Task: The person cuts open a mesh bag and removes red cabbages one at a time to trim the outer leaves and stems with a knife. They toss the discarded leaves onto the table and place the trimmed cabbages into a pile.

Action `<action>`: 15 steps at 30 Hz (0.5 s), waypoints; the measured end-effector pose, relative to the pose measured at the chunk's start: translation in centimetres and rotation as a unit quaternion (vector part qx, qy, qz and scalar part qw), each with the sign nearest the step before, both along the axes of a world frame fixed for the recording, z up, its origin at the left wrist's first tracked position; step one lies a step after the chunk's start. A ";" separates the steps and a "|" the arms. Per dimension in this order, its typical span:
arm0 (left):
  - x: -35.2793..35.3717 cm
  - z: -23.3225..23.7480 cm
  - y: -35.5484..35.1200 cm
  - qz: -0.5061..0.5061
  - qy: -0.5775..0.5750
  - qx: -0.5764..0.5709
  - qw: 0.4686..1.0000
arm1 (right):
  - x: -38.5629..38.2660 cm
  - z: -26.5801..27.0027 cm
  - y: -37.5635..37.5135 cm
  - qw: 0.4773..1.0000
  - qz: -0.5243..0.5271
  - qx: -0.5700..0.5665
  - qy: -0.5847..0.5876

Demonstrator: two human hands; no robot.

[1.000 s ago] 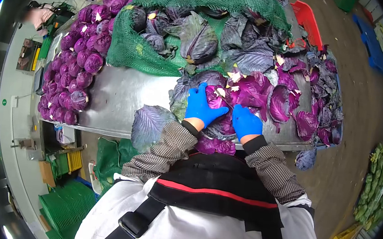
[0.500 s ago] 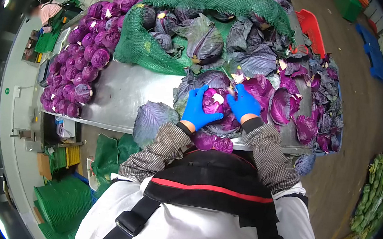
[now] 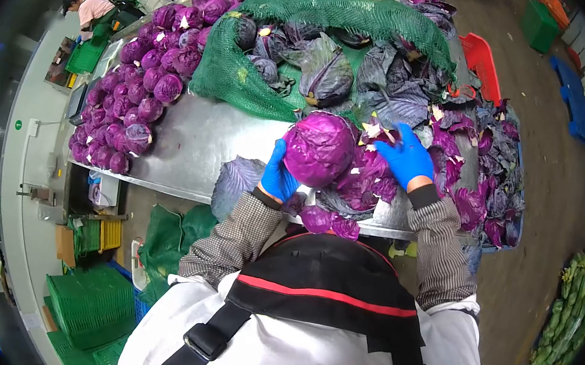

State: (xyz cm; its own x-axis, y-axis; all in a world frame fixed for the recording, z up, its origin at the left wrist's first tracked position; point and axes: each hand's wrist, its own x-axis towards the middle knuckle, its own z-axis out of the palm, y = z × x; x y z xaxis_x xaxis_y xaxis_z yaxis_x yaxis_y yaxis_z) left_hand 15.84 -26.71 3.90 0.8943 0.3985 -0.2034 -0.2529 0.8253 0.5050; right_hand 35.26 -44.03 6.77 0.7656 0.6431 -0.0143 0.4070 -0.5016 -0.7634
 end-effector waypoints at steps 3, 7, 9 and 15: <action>0.5 0.6 -0.3 -0.022 0.004 0.038 0.999 | -2.7 4.4 1.4 0.965 0.162 0.194 0.067; 0.8 0.6 -0.6 -0.039 0.004 0.047 0.998 | -2.6 4.6 0.5 0.920 0.178 0.270 0.220; 0.6 0.5 -0.5 -0.037 -0.015 -0.014 0.999 | -1.0 4.5 -1.2 0.910 0.127 0.254 0.300; 1.0 1.7 -1.4 -0.019 -0.038 -0.165 0.985 | -3.7 3.2 0.4 0.988 0.026 0.140 0.061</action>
State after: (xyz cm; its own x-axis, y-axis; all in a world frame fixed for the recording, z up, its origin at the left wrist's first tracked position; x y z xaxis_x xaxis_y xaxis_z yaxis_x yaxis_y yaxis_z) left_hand 16.81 -28.10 5.58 0.9246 0.2884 -0.2489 -0.2457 0.9508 0.1889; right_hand 31.58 -43.66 9.94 0.7348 0.6737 0.0788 0.3224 -0.2446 -0.9145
